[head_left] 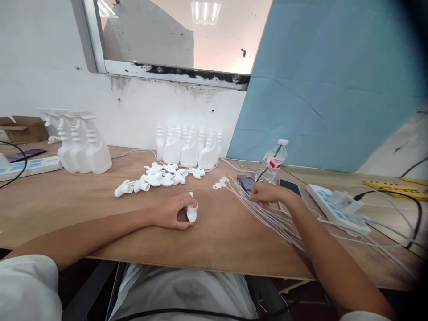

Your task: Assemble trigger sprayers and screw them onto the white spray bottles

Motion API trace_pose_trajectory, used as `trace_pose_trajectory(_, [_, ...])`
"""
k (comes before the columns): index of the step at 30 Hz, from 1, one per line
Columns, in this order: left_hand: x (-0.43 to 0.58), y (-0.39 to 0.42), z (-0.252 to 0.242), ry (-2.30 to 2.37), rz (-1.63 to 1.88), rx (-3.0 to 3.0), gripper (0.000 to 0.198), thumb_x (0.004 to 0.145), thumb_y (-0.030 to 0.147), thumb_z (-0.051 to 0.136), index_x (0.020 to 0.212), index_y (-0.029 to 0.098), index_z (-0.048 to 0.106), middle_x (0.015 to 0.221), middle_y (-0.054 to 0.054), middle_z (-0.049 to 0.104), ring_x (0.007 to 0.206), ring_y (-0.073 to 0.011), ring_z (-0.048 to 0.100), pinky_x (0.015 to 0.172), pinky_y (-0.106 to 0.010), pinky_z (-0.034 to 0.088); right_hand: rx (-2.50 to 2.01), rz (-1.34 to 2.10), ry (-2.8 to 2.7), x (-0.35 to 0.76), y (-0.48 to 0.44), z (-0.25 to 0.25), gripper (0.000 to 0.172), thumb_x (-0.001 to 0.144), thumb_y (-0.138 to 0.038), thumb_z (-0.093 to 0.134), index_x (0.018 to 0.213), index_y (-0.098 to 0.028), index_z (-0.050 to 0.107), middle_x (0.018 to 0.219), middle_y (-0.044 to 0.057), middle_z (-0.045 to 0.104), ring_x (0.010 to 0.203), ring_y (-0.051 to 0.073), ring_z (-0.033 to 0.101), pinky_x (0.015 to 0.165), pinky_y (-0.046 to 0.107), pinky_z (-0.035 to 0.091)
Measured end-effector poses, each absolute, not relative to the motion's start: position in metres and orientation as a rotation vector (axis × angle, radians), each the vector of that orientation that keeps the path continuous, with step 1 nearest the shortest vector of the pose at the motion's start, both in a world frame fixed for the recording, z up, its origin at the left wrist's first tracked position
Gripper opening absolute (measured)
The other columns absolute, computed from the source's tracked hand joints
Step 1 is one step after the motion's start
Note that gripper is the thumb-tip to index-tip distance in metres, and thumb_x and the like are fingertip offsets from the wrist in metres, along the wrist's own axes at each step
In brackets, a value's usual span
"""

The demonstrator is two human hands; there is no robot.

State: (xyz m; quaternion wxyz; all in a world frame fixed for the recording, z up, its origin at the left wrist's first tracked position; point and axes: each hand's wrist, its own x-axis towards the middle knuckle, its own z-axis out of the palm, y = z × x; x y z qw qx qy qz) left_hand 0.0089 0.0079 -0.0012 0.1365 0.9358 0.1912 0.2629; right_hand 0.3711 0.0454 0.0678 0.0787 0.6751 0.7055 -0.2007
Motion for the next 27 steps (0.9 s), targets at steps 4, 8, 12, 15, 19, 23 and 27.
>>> trace_pose_trajectory(4, [0.009,0.007,-0.001,0.532,0.768,2.664,0.040,0.075,0.032,0.067,0.107,0.019,0.046,0.102,-0.006,0.056,0.088,-0.0183,0.053,0.083,-0.031,0.045,2.096,-0.417,2.216,0.378,0.048,0.075,0.029,0.075,-0.028,0.055,0.049,-0.016,0.052,0.048,0.005,0.058,0.045,0.012,0.049,0.047,0.025,0.033])
trace_pose_trajectory(8, [0.009,0.006,-0.001,0.589,0.747,2.570,0.047,0.073,0.035,0.070,0.109,0.019,0.045,0.101,-0.005,0.056,0.085,-0.0171,0.054,0.080,-0.031,0.047,2.313,-0.211,2.522,0.374,0.045,0.088,0.027,0.074,-0.034,0.057,0.054,-0.016,0.054,0.052,0.002,0.056,0.051,0.013,0.049,0.049,0.024,0.031])
trace_pose_trajectory(12, [0.009,0.005,0.001,0.704,0.705,2.497,0.067,0.070,0.039,0.074,0.125,0.019,0.041,0.104,-0.005,0.057,0.082,-0.0175,0.056,0.075,-0.031,0.049,2.484,-1.128,3.016,0.343,0.036,0.085,0.029,0.073,-0.044,0.065,0.067,-0.017,0.059,0.057,0.001,0.058,0.043,0.008,0.041,0.042,0.023,0.030])
trace_pose_trajectory(15, [0.010,0.004,0.002,0.666,0.700,2.541,0.058,0.073,0.036,0.073,0.122,0.019,0.047,0.109,-0.006,0.057,0.088,-0.0195,0.056,0.079,-0.032,0.049,2.092,-1.910,3.142,0.304,0.027,0.067,0.030,0.069,-0.044,0.074,0.077,-0.018,0.061,0.074,0.006,0.068,0.050,0.012,0.053,0.040,0.022,0.037])
trace_pose_trajectory(19, [0.011,0.005,0.002,0.612,0.738,2.566,0.053,0.074,0.035,0.072,0.120,0.019,0.050,0.109,-0.006,0.058,0.097,-0.0218,0.056,0.088,-0.034,0.048,1.541,-2.049,3.221,0.256,0.009,0.035,0.029,0.076,-0.044,0.071,0.085,-0.017,0.065,0.072,0.005,0.067,0.059,0.015,0.060,0.049,0.027,0.049])
trace_pose_trajectory(23, [0.011,0.006,0.002,0.583,0.754,2.560,0.056,0.074,0.037,0.073,0.122,0.021,0.050,0.112,-0.007,0.057,0.102,-0.0226,0.056,0.093,-0.036,0.046,1.293,-1.907,3.316,0.231,-0.006,0.019,0.024,0.085,-0.042,0.062,0.088,-0.019,0.066,0.076,0.003,0.064,0.066,0.014,0.061,0.053,0.026,0.051])
trace_pose_trajectory(27, [0.012,0.005,0.004,0.566,0.766,2.569,0.052,0.074,0.034,0.073,0.119,0.020,0.053,0.113,-0.008,0.058,0.105,-0.0235,0.056,0.095,-0.036,0.046,1.274,-1.857,3.368,0.227,-0.009,0.013,0.023,0.089,-0.041,0.056,0.092,-0.020,0.064,0.076,0.002,0.063,0.065,0.014,0.061,0.054,0.026,0.051])
